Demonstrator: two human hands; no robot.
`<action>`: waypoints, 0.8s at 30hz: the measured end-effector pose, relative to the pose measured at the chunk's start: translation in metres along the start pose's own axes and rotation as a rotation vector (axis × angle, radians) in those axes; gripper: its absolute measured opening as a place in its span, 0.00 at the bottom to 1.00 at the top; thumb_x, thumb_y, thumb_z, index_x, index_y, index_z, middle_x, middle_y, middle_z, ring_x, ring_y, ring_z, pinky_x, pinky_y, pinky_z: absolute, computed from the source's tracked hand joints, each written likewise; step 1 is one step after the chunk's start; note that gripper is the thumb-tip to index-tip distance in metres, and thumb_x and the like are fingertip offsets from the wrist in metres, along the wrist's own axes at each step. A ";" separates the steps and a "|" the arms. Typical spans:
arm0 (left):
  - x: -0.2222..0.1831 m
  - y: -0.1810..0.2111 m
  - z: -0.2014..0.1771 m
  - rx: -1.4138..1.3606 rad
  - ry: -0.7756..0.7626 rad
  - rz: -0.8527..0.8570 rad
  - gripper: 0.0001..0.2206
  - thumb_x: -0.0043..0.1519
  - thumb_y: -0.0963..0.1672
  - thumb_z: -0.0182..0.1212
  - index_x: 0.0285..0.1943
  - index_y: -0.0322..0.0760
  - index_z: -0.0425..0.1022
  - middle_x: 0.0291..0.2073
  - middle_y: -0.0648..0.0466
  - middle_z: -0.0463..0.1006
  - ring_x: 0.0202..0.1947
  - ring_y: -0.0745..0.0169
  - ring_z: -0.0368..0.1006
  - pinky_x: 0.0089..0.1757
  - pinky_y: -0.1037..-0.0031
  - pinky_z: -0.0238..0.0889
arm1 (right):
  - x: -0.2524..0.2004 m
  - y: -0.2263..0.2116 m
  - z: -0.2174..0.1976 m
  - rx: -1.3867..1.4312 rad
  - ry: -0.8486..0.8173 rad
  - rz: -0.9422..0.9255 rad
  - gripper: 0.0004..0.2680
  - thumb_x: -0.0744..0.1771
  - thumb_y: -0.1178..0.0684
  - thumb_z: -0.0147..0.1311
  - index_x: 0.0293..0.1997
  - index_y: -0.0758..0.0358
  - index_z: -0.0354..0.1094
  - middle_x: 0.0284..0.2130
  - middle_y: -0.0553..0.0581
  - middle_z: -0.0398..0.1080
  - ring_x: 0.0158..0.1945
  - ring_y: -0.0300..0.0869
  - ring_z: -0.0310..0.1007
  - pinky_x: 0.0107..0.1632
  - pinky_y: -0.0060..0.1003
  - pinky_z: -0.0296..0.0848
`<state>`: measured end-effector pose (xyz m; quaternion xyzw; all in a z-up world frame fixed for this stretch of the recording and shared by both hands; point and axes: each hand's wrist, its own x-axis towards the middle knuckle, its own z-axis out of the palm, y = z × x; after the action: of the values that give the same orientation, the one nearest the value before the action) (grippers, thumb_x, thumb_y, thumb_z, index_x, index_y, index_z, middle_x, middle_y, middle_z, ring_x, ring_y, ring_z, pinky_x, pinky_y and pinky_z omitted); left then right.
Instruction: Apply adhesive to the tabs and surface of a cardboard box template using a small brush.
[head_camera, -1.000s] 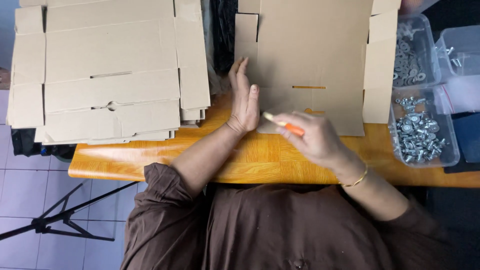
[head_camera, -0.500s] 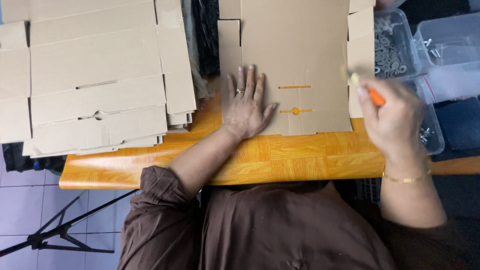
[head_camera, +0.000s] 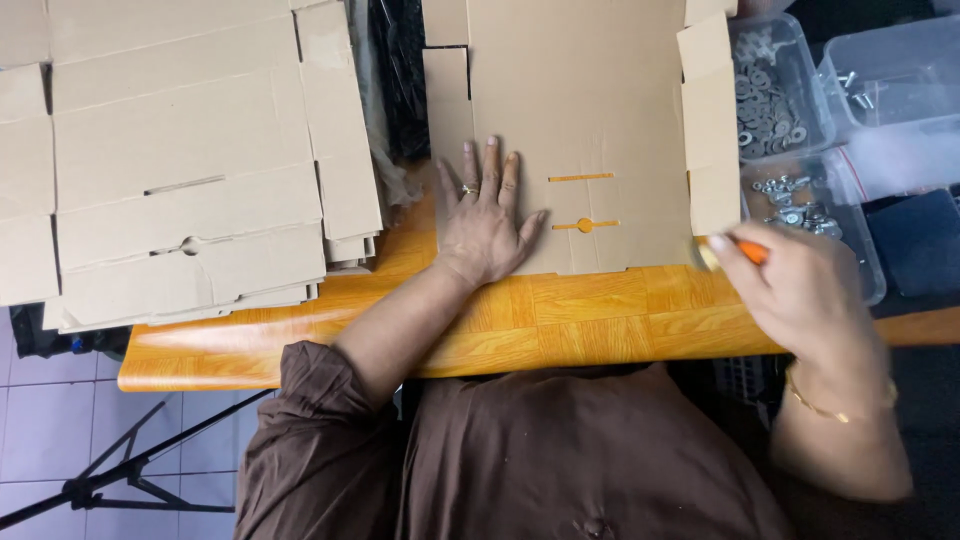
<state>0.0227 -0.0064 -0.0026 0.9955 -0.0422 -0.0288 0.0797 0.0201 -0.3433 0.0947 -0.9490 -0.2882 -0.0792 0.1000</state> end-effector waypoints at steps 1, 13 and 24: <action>0.001 0.000 0.001 0.011 0.012 -0.004 0.40 0.66 0.62 0.31 0.81 0.36 0.41 0.79 0.39 0.34 0.77 0.25 0.26 0.65 0.28 0.16 | -0.017 0.003 -0.014 -0.017 -0.016 0.088 0.08 0.74 0.47 0.52 0.48 0.54 0.77 0.30 0.56 0.76 0.28 0.50 0.73 0.32 0.45 0.68; -0.002 -0.006 0.010 -0.050 0.136 0.011 0.38 0.67 0.62 0.33 0.79 0.37 0.52 0.78 0.32 0.36 0.76 0.22 0.31 0.66 0.29 0.24 | 0.010 -0.011 0.018 0.084 0.087 0.016 0.09 0.73 0.52 0.55 0.56 0.63 0.76 0.45 0.62 0.78 0.40 0.55 0.77 0.42 0.46 0.74; 0.000 -0.015 0.026 -0.247 0.290 0.026 0.32 0.70 0.58 0.38 0.74 0.35 0.64 0.77 0.31 0.37 0.75 0.16 0.32 0.68 0.33 0.27 | 0.015 -0.049 0.065 -0.020 0.363 -0.016 0.05 0.72 0.55 0.65 0.52 0.61 0.80 0.43 0.60 0.78 0.37 0.48 0.75 0.32 0.40 0.70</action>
<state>0.0223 0.0040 -0.0304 0.9713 -0.0395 0.1110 0.2067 0.0109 -0.2806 0.0414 -0.9178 -0.2721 -0.2528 0.1405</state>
